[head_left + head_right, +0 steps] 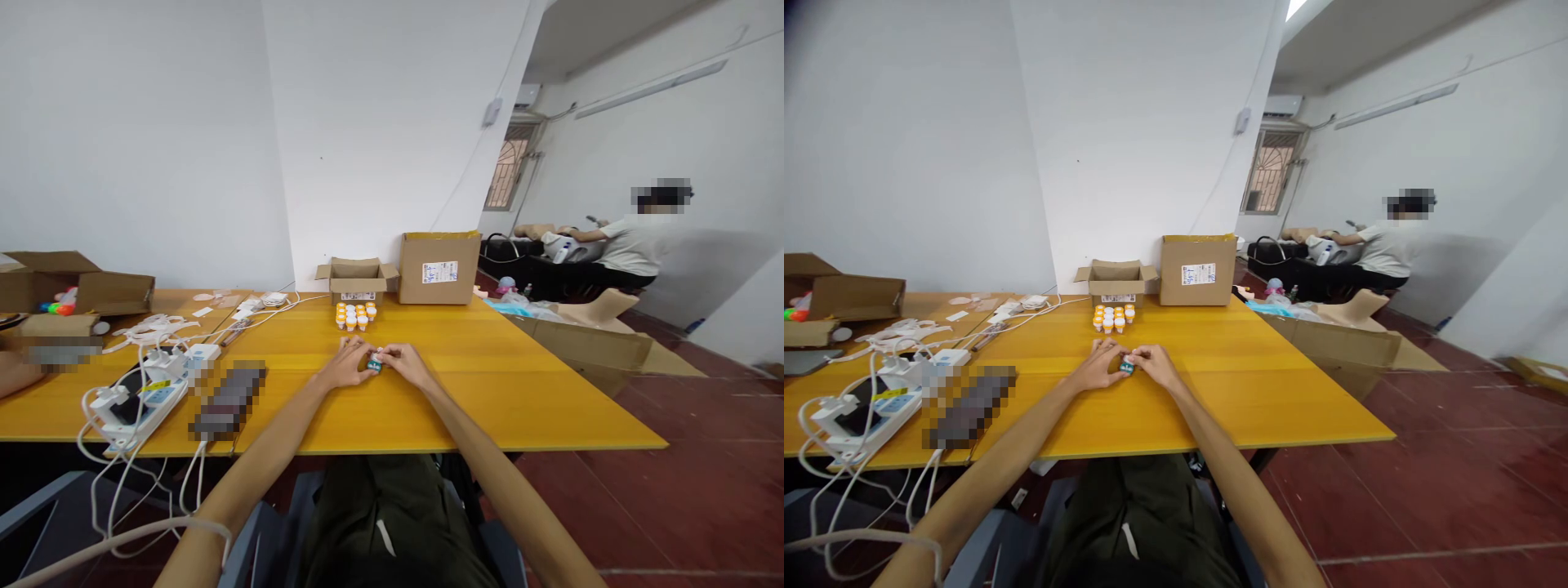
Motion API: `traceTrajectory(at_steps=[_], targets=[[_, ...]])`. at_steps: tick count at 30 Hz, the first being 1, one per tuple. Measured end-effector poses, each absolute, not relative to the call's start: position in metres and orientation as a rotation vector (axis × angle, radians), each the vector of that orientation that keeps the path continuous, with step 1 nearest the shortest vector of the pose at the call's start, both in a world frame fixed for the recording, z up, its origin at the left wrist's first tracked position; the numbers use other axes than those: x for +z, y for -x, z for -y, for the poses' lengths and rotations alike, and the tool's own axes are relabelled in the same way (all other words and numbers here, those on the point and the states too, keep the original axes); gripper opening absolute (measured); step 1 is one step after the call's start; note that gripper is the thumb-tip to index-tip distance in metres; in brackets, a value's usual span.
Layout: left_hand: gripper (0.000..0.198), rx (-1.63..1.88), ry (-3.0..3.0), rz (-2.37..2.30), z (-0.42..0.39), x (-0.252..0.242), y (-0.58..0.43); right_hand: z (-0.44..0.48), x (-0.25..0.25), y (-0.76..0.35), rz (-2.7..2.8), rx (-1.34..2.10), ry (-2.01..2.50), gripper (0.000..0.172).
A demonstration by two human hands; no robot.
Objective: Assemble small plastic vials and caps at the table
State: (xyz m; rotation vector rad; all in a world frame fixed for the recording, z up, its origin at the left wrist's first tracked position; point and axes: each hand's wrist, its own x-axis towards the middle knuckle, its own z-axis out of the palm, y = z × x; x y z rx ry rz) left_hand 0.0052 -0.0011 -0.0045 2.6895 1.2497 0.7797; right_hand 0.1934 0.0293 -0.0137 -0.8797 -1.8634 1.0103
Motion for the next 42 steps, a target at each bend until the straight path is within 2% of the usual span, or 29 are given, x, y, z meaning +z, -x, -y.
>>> traceTrajectory(at_steps=[28, 42], targets=[[0.026, 0.756, -2.675, -1.262, 0.003, 0.000, -0.007, -0.015, -0.004, -0.190, 2.082, 0.673, 0.845, 0.013], [0.025, 0.746, -2.662, -1.262, 0.004, 0.002, -0.006, -0.016, -0.006, -0.189, 2.036, 0.739, 0.901, 0.010]])
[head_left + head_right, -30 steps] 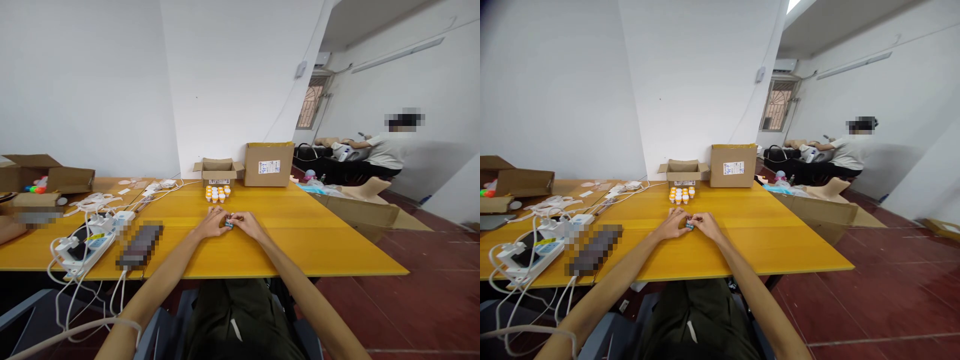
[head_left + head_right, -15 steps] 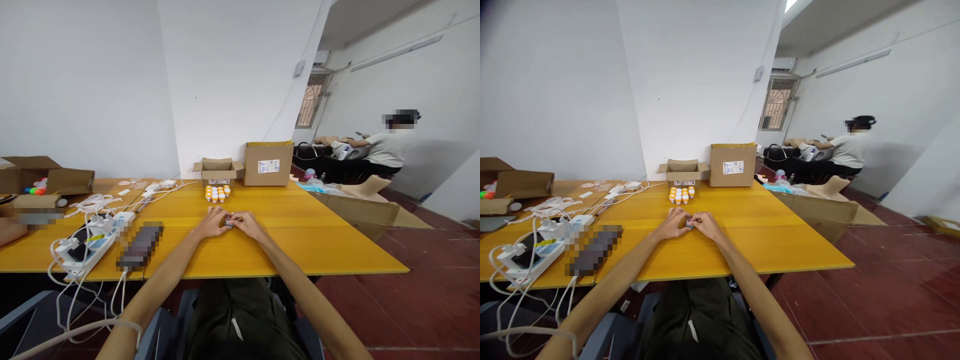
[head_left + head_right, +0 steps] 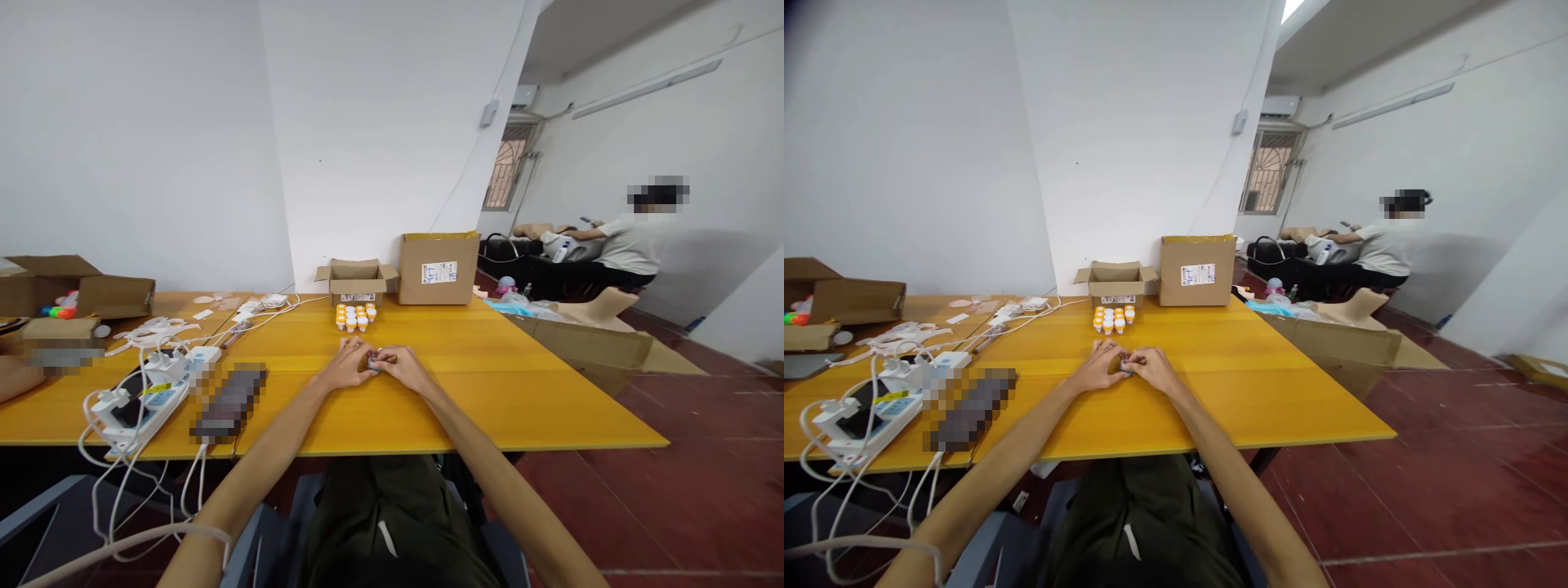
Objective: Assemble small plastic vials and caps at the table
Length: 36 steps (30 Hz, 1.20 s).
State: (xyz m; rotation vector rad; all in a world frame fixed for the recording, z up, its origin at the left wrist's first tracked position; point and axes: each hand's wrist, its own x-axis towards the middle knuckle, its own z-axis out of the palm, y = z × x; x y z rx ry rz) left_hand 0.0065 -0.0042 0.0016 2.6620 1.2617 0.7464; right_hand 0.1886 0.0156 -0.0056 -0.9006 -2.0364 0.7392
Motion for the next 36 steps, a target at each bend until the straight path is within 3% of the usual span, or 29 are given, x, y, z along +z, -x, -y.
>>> traceTrajectory(at_steps=[15, 28, 36], targets=[[0.023, 0.790, -2.700, -1.248, 0.0017, -0.0023, -0.0058, -0.0161, -0.0064, -0.1882, 1.981, 0.834, 0.918, 0.002], [0.025, 0.751, -2.680, -1.279, 0.0025, -0.0012, -0.0065, -0.0236, -0.0125, -0.1895, 1.954, 1.015, 0.882, 0.022], [0.027, 0.751, -2.663, -1.273, 0.0029, -0.0013, -0.0062, -0.0206, -0.0082, -0.1896, 1.957, 0.994, 0.861, 0.025]])
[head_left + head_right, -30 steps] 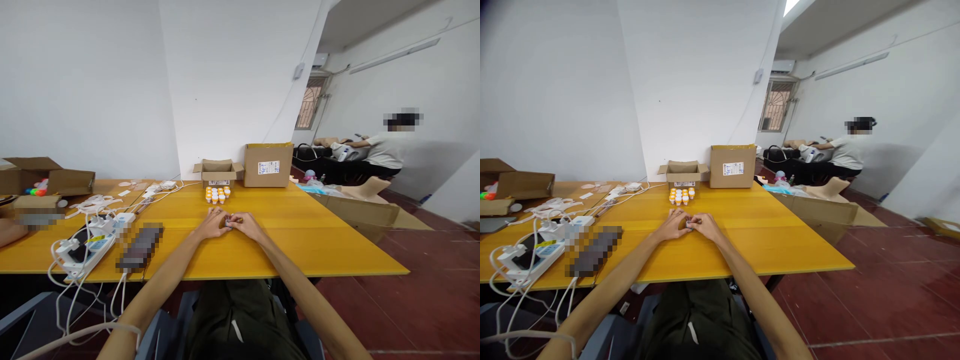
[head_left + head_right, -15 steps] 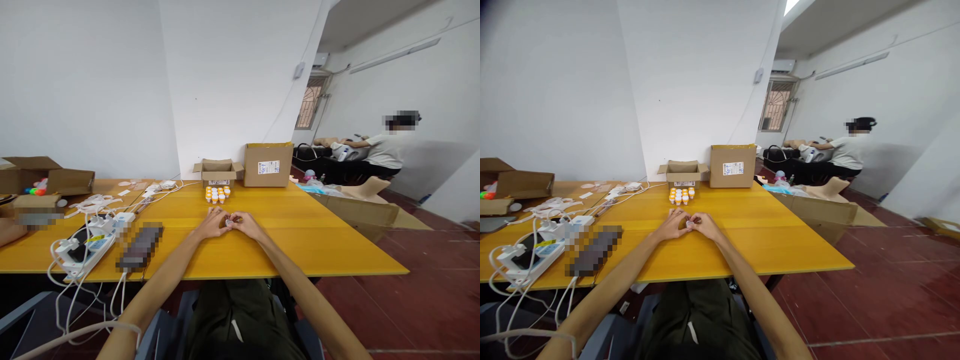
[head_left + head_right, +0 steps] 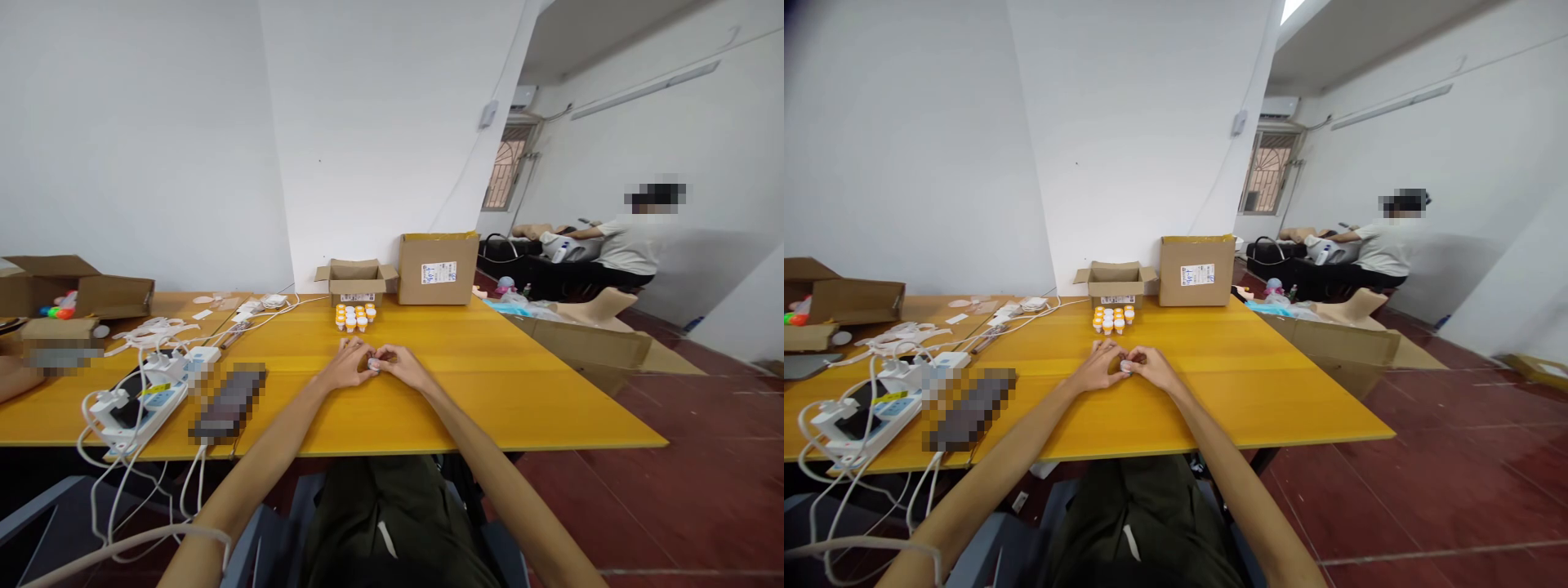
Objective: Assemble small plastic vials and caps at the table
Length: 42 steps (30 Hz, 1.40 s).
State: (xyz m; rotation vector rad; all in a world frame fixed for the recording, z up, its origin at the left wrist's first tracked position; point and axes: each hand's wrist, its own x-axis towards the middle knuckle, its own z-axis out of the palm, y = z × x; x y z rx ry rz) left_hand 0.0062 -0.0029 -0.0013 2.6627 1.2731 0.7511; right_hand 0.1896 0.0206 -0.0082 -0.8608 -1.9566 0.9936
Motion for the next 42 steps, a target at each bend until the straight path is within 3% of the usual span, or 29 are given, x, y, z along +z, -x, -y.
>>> traceTrajectory(at_steps=[17, 29, 42], targets=[[0.023, 0.727, -2.662, -1.279, 0.005, 0.002, -0.007, -0.019, -0.008, -0.188, 2.006, 0.927, 0.892, 0.012], [0.021, 0.734, -2.667, -1.274, 0.003, 0.000, -0.007, -0.020, -0.010, -0.189, 1.991, 0.938, 0.880, 0.020], [0.026, 0.742, -2.650, -1.298, 0.005, 0.002, -0.007, -0.032, -0.017, -0.202, 1.963, 0.292, 1.084, 0.015]])
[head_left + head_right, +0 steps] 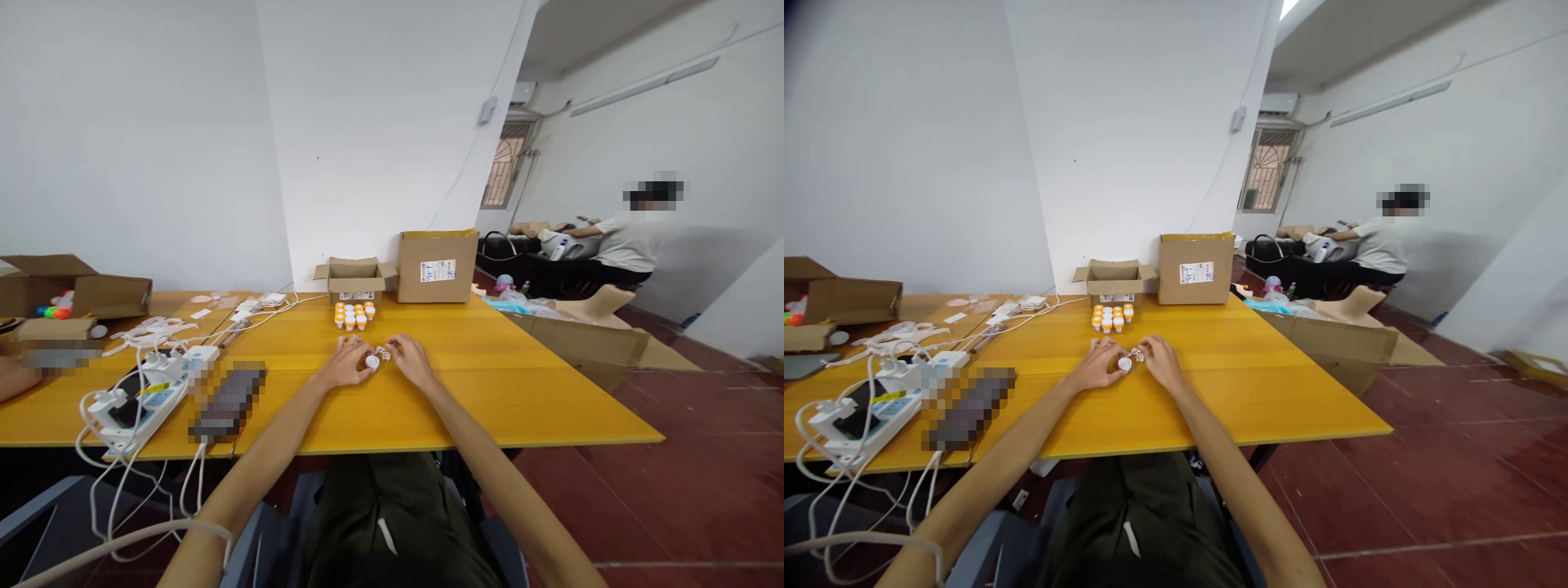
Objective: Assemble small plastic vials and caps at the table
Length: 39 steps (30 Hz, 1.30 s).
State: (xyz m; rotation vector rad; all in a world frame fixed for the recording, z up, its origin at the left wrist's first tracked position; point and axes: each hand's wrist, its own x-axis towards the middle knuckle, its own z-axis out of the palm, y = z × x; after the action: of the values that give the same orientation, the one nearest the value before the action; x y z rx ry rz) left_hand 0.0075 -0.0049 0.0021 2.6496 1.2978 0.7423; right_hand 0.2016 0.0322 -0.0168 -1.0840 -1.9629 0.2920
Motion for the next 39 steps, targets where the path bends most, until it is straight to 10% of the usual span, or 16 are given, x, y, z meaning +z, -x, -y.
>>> traceTrajectory(at_steps=[39], targets=[[0.022, 0.846, -2.680, -1.328, 0.004, 0.003, -0.006, -0.029, -0.017, -0.191, 1.889, 0.210, 0.932, 0.021]])
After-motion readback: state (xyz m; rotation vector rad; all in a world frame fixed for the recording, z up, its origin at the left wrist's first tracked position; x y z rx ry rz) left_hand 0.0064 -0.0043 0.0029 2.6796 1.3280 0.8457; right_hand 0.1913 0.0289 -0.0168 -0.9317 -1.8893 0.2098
